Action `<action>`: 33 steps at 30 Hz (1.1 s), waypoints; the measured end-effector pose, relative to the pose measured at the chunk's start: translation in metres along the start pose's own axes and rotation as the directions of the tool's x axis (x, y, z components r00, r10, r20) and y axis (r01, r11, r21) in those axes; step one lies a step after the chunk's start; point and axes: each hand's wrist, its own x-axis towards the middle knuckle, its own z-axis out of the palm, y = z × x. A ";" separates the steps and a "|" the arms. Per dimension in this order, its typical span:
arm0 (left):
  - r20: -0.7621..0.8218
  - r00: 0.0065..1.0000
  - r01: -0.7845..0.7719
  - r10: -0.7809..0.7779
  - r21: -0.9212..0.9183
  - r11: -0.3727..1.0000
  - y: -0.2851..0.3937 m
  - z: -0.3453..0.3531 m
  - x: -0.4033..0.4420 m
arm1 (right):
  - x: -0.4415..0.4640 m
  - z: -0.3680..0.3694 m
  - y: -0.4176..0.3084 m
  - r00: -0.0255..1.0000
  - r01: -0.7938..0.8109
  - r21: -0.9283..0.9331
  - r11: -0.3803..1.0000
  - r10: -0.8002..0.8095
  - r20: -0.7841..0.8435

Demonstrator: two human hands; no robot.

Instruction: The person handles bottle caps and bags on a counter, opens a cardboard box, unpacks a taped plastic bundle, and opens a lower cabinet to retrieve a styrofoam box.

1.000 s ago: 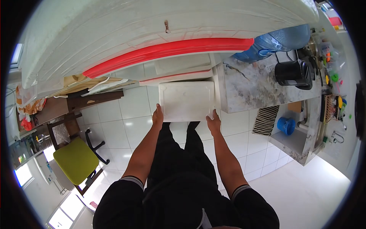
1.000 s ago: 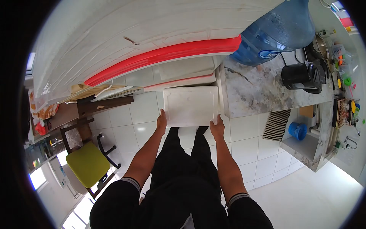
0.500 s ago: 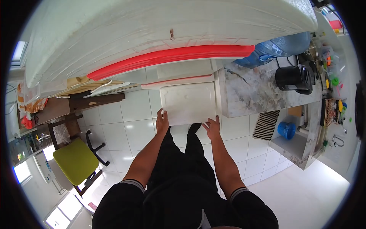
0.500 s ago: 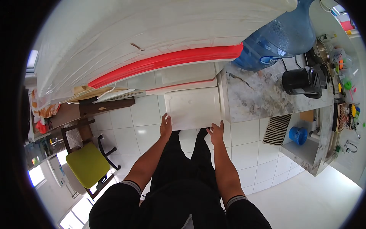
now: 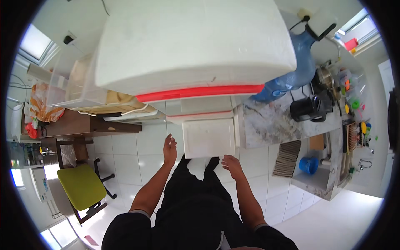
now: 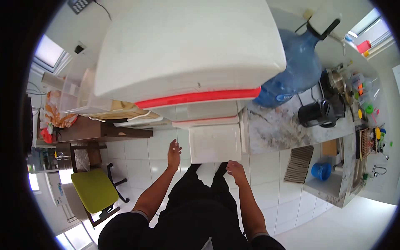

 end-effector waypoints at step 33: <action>0.492 0.241 -0.885 0.837 -0.243 0.398 0.371 -0.134 -0.132 | -0.296 0.028 -0.215 0.321 0.780 -0.449 0.437 -0.894 -0.313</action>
